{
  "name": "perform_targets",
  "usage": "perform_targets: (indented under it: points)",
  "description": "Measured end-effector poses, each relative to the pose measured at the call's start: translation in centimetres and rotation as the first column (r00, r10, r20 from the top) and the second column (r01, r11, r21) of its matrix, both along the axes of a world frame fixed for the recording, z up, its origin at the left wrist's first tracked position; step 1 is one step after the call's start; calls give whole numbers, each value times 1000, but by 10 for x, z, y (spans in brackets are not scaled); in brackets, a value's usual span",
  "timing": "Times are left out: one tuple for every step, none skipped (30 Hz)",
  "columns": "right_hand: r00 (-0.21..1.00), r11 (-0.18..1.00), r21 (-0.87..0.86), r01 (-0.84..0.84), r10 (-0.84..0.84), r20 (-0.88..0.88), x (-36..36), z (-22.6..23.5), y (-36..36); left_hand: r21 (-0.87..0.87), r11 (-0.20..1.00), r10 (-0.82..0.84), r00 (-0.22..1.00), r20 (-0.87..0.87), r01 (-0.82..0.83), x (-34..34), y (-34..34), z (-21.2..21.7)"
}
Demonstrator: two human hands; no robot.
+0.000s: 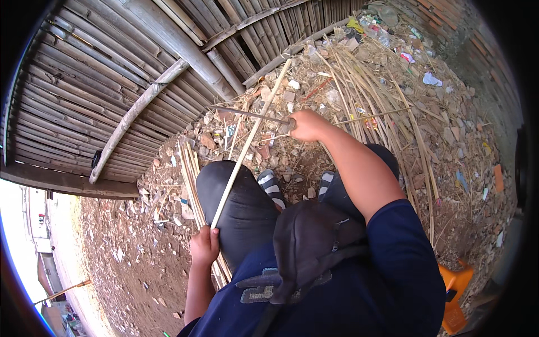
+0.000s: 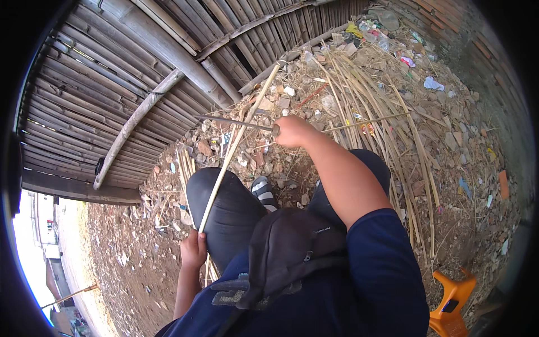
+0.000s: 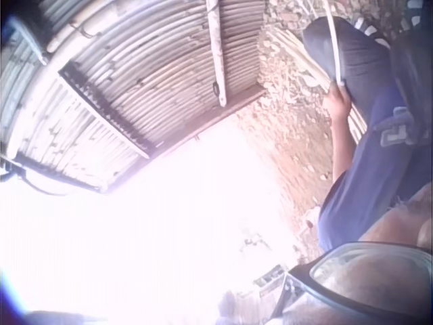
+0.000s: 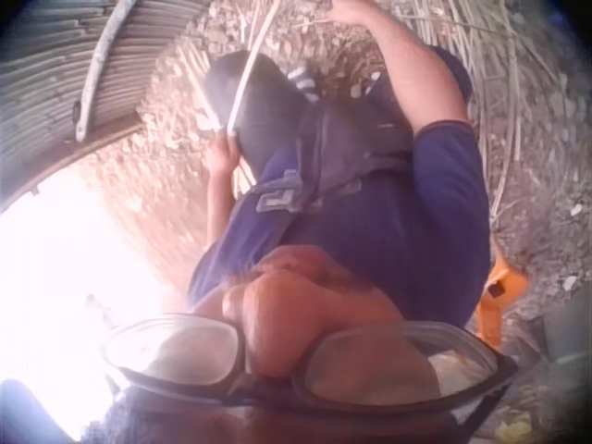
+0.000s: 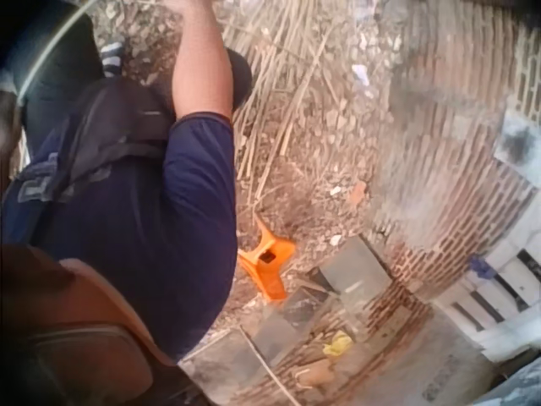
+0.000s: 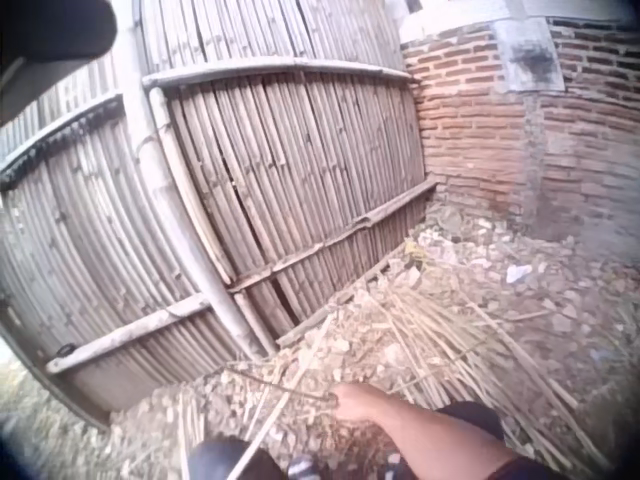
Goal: The person shaves a bamboo strip using a knife, removing the outer layer.
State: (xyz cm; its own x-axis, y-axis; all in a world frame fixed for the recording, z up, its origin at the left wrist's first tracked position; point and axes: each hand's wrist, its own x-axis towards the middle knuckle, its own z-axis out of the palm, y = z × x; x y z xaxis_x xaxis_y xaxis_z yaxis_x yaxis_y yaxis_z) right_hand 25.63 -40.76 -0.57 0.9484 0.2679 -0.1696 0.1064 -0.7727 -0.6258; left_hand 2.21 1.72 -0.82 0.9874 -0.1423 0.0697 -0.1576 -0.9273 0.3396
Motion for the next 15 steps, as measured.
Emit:
perform_targets:
  points:
    - [998,999,-40,-33,31,-52,3,-1,-2,13,1000,9,1000,-4,-9,0,-2,3]
    - [998,998,-42,-39,37,-45,1,-3,0,27,1000,16,1000,-8,-16,0,-4,8]
    - [1000,997,-76,-11,12,10,-5,-2,4,27,999,22,1000,-2,-22,-1,-3,9]
    - [998,994,-108,22,-15,66,-10,-1,8,16,1000,25,999,-24,-24,-3,-2,10]
    - [997,996,-64,63,-59,58,-12,2,10,4,1000,24,999,-46,-24,-2,-1,10]
    - [997,996,-63,64,-60,54,-16,9,13,5,1000,23,998,-50,-23,-3,-1,10]
    - [996,998,-51,47,-43,75,-20,16,17,-5,1000,24,999,-46,-25,-3,-2,9]
    - [995,999,-38,31,-27,96,-24,23,21,-15,1000,25,999,-42,-26,-4,-3,8]
    - [995,998,-44,38,-34,89,-31,31,24,-21,1000,17,999,-49,-18,-4,-3,7]
    - [990,989,-140,-56,72,118,-38,40,30,-28,999,21,999,-49,-23,-3,-2,7]
    - [974,961,-236,-147,182,136,-41,44,32,-34,999,27,998,-48,-29,-3,-2,6]
    - [973,960,-238,-147,183,137,-40,44,31,-37,999,28,998,-47,-30,-2,-3,8]
    - [966,949,-267,-169,214,147,-38,43,31,-27,1000,6,999,-41,-7,-1,-3,11]
    - [956,935,-297,-193,247,156,-36,42,32,-16,1000,-14,999,-35,14,0,-3,12]
    - [993,983,-150,-102,93,-66,-21,35,25,-46,999,-19,1000,-22,18,0,5,1]
